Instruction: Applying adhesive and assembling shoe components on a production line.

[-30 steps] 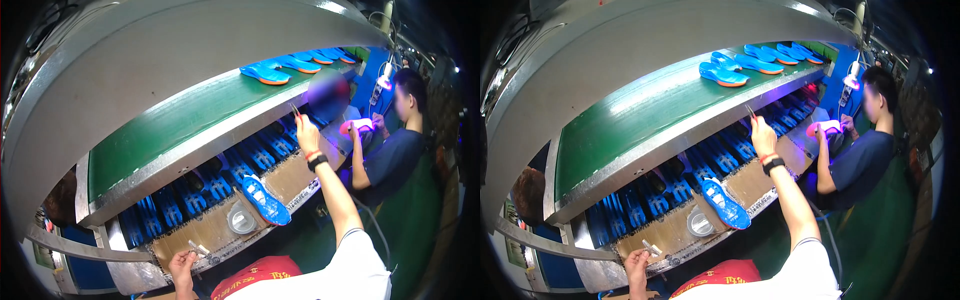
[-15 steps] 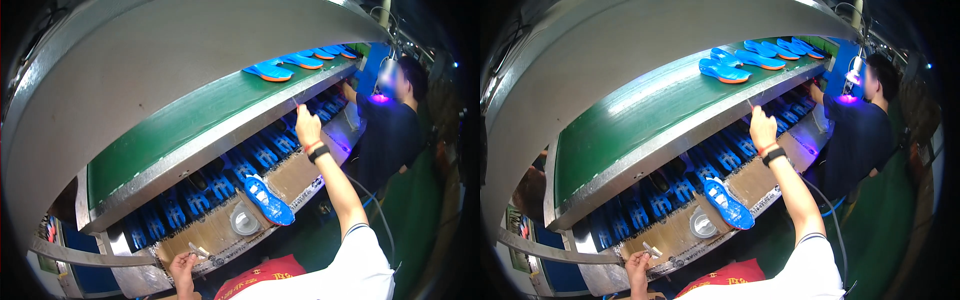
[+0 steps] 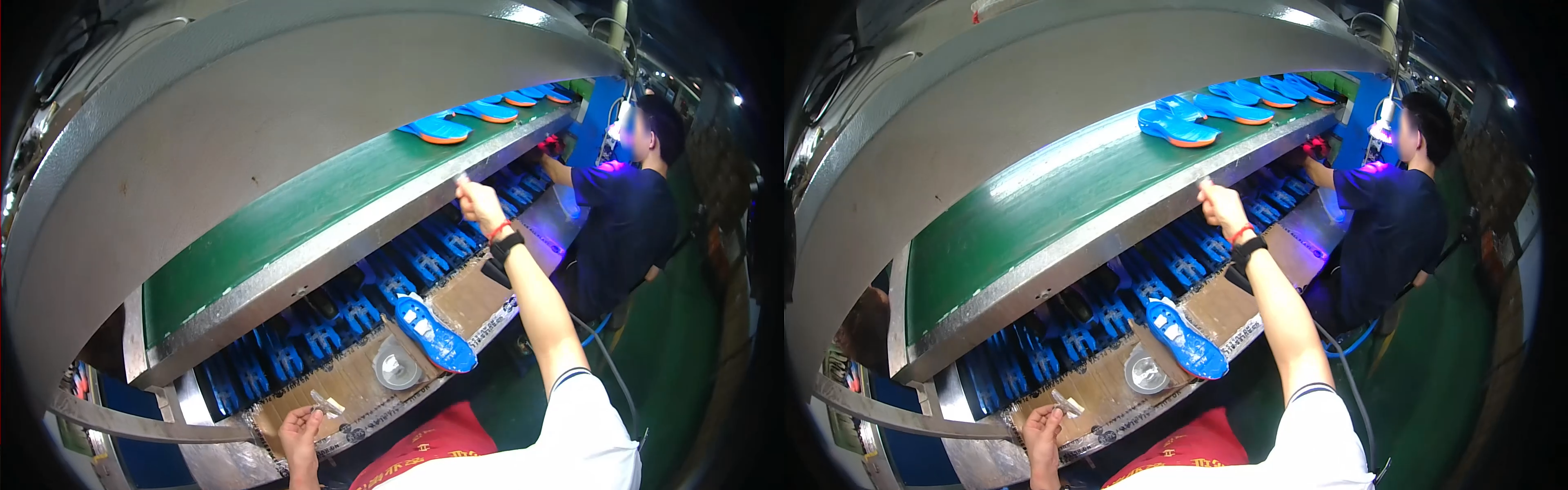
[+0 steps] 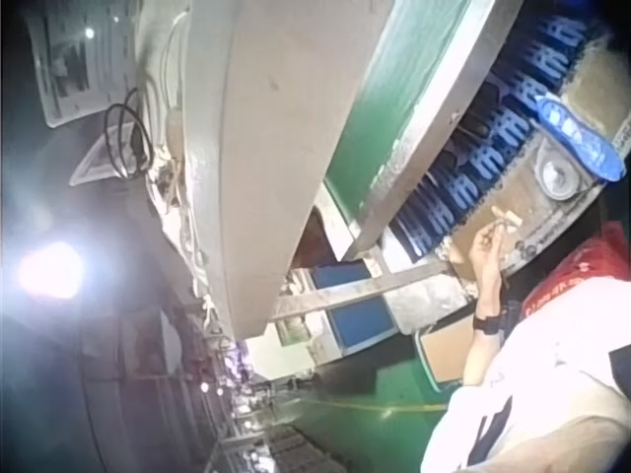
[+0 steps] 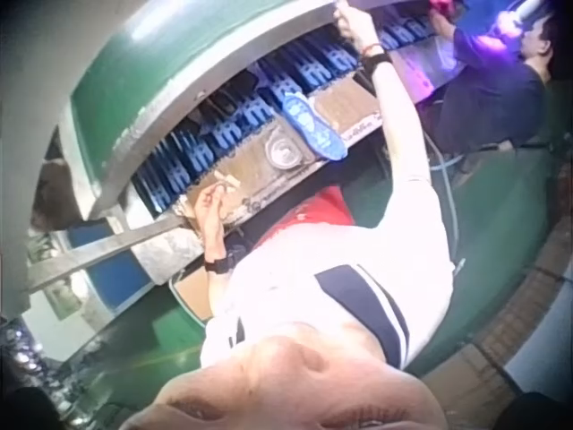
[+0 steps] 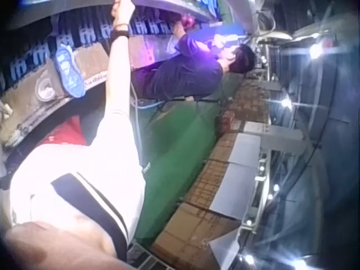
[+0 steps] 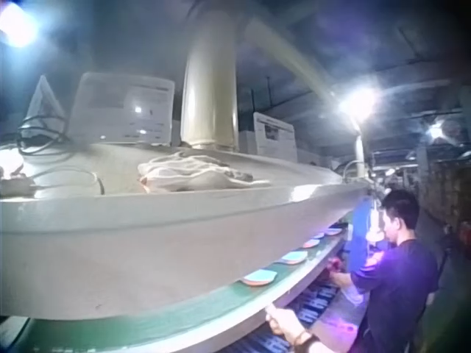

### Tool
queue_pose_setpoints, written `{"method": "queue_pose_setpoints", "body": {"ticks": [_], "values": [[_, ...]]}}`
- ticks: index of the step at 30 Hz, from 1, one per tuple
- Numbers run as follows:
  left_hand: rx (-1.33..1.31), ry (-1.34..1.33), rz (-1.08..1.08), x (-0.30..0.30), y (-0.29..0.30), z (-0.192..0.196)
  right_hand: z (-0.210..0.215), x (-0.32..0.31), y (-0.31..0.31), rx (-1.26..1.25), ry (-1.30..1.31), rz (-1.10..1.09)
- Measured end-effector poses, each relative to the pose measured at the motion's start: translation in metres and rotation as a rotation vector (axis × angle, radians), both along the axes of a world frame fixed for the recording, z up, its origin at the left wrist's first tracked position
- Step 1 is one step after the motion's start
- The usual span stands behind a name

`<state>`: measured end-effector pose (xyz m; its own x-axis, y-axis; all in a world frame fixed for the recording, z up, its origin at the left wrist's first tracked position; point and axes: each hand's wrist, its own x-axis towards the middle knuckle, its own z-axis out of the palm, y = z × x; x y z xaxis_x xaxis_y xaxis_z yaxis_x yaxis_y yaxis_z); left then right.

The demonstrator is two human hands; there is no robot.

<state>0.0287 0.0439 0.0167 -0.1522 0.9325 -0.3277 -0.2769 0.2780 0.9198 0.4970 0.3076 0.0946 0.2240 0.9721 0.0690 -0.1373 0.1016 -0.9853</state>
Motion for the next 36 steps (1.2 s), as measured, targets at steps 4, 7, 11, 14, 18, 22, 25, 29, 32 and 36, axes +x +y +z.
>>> {"method": "queue_pose_setpoints", "body": {"ticks": [4,7,11,14,18,22,25,29,32,36], "values": [[0.014,-0.028,0.017,-0.002,-0.005,0.000,-0.022,-0.029,-0.007,-0.123,0.104,-0.057],[0.015,-0.011,0.003,-0.007,-0.014,-0.006,-0.110,0.025,-0.034,-0.574,-0.099,-0.117],[-0.018,-0.007,0.060,-0.010,-0.022,-0.011,-0.031,0.001,-0.030,-0.261,0.086,0.003],[-0.011,-0.014,0.020,-0.008,-0.008,-0.006,0.008,-0.001,-0.003,-0.155,0.330,0.275],[0.060,-0.022,0.060,-0.009,-0.008,0.000,-0.015,-0.007,-0.007,-0.322,0.471,0.315],[0.049,-0.020,0.070,-0.017,-0.012,-0.008,-0.059,0.017,-0.026,-0.560,-0.273,-0.145],[0.042,-0.024,0.098,-0.018,-0.018,-0.005,-0.037,-0.003,-0.019,-0.062,-0.797,-0.409],[0.046,-0.055,0.076,-0.016,-0.012,-0.003,0.001,-0.026,-0.009,0.076,-0.873,-0.541],[0.047,-0.062,0.065,-0.011,-0.010,-0.004,-0.019,-0.009,0.006,0.219,-0.887,-0.545],[0.045,-0.038,0.064,-0.016,-0.012,-0.010,-0.009,-0.025,-0.006,-0.292,0.068,0.032]]}}
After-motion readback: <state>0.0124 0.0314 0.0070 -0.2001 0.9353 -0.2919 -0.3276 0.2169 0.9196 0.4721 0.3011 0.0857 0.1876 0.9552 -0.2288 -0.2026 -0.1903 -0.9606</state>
